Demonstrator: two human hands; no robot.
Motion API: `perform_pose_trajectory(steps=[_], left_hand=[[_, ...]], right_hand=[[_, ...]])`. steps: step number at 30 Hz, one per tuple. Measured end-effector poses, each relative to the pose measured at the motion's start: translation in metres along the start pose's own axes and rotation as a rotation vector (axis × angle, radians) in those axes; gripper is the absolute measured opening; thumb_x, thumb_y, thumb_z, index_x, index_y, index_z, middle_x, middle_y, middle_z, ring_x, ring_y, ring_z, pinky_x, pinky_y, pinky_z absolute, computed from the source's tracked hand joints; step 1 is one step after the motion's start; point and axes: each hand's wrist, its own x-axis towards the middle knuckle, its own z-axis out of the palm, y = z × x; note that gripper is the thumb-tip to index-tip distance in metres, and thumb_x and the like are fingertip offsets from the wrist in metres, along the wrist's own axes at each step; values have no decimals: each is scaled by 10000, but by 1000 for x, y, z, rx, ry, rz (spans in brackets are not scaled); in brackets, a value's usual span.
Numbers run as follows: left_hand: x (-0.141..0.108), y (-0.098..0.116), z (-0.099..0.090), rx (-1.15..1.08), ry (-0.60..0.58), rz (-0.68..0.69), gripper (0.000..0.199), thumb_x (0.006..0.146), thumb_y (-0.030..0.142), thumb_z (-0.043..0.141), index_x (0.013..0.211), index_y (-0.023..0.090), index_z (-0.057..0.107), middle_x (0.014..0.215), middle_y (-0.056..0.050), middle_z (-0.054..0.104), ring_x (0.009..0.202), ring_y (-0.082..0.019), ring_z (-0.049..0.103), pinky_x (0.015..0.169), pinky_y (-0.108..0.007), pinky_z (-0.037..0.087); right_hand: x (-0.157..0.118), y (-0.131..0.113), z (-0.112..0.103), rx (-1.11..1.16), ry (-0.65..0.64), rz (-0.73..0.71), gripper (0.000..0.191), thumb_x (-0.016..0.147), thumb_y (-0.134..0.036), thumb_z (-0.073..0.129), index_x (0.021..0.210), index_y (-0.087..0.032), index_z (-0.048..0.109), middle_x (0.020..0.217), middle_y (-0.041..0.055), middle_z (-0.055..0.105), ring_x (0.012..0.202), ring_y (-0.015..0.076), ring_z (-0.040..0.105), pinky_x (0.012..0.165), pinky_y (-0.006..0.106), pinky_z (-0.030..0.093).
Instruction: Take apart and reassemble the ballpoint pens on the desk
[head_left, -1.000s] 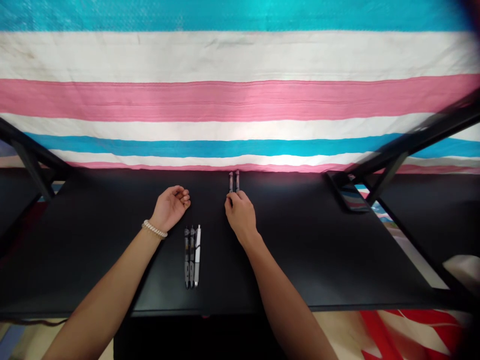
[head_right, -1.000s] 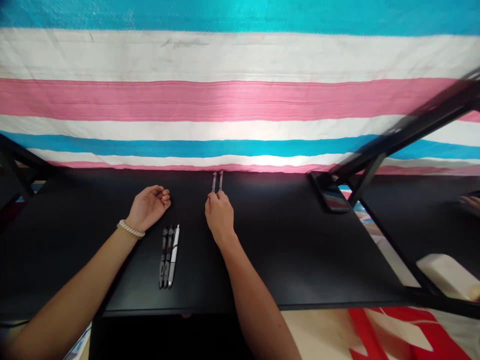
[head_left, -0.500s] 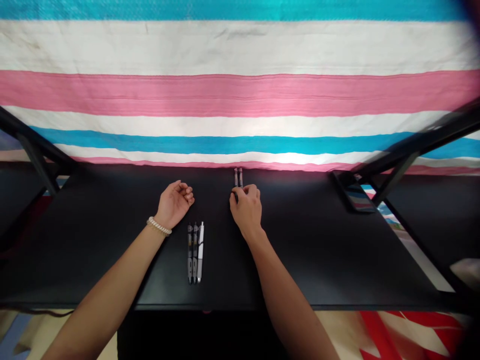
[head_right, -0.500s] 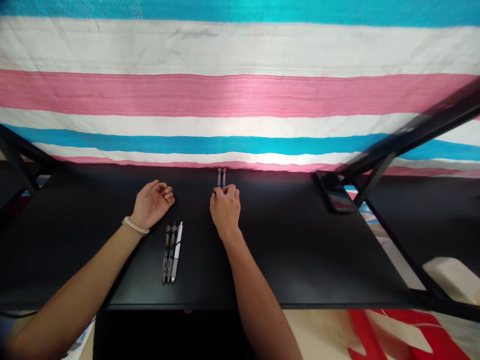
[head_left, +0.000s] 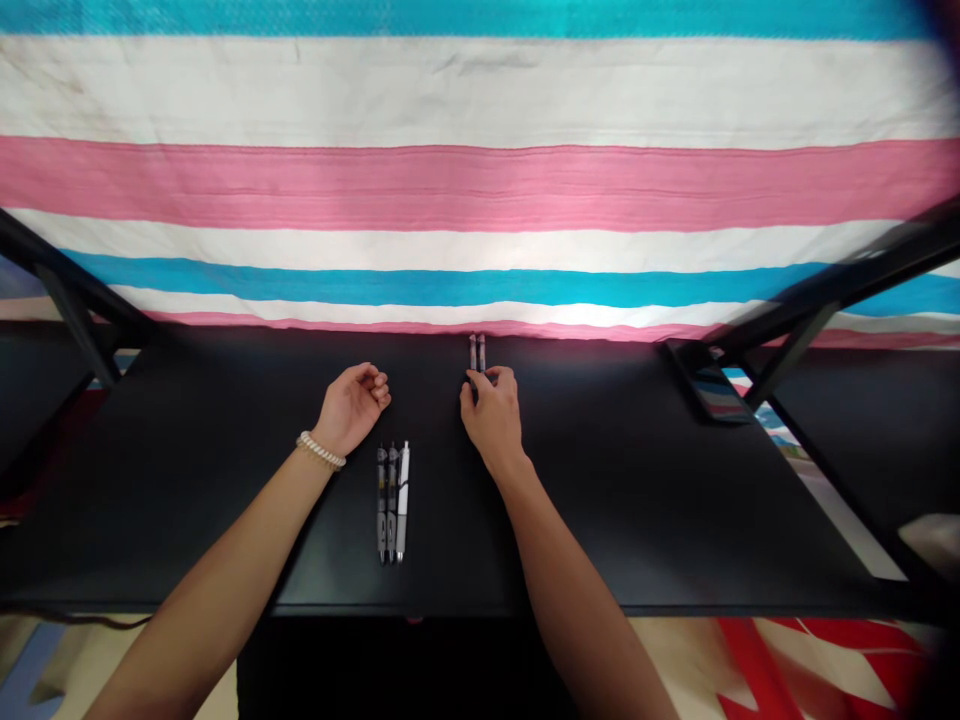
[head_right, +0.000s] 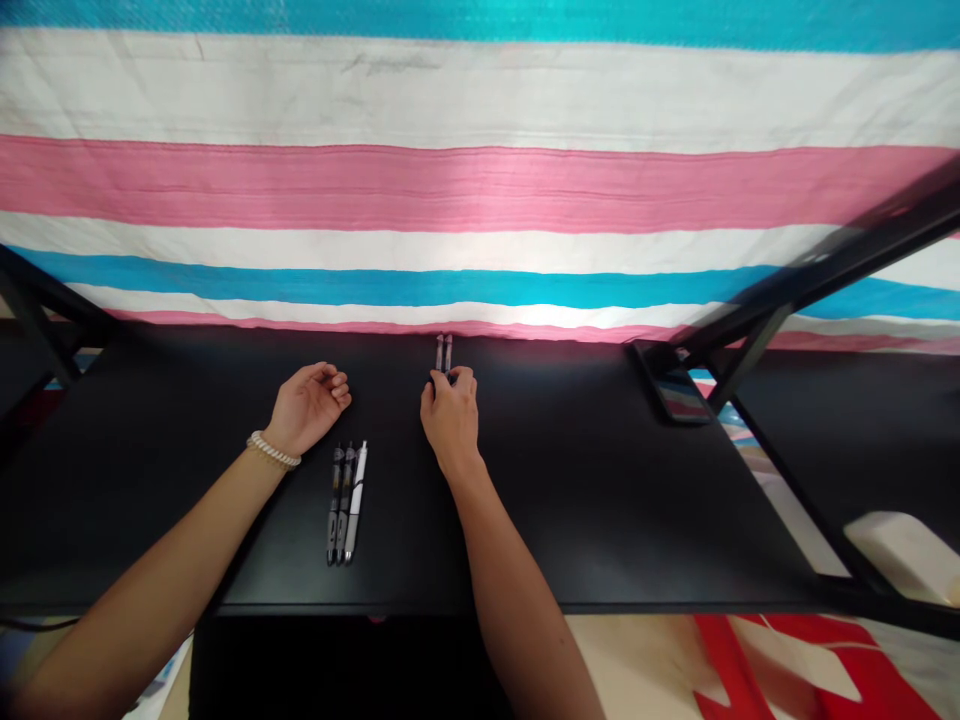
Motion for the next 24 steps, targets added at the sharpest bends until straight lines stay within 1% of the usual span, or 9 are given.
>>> perform_pose_trajectory(steps=[3,8,17,21,24], left_hand=[[-1,0,1,4,5,5,133,799,205,617,686,139,596,678,-23,518,574,-98,492,565,-228,441],[-1,0,3,11,16,5,138,803,192,598,675,139,594,675,-25,514,572,-99,493,562,-225,439],[-1,0,3,15,16,6,127,798,188,611,679,153,586,672,-21,518,565,-98,492,558,-225,436],[0,-1,2,23,4,9,123,796,191,614,683,146,592,670,-18,516,569,-95,491,558,-225,433],[-1,-1,2,27,1,11,118,788,191,618,684,140,596,673,-19,518,574,-93,493,564,-226,433]], right_hand=[[-1,-1,1,9,-19,4,328,913,-229,478,1119,-139,716,1103,173,508,931,258,532,851,441,511],[-1,0,4,43,-10,10,309,899,-215,496,1082,-140,733,1095,171,482,968,271,523,890,463,495],[-1,2,6,56,3,0,313,885,-205,507,1101,-142,725,1085,165,467,950,267,511,911,471,494],[-1,2,8,51,-7,5,320,888,-202,505,1111,-120,719,1097,175,461,981,277,506,932,474,481],[-1,3,9,53,-2,4,322,886,-204,503,1118,-129,714,1098,172,460,990,283,505,929,486,479]])
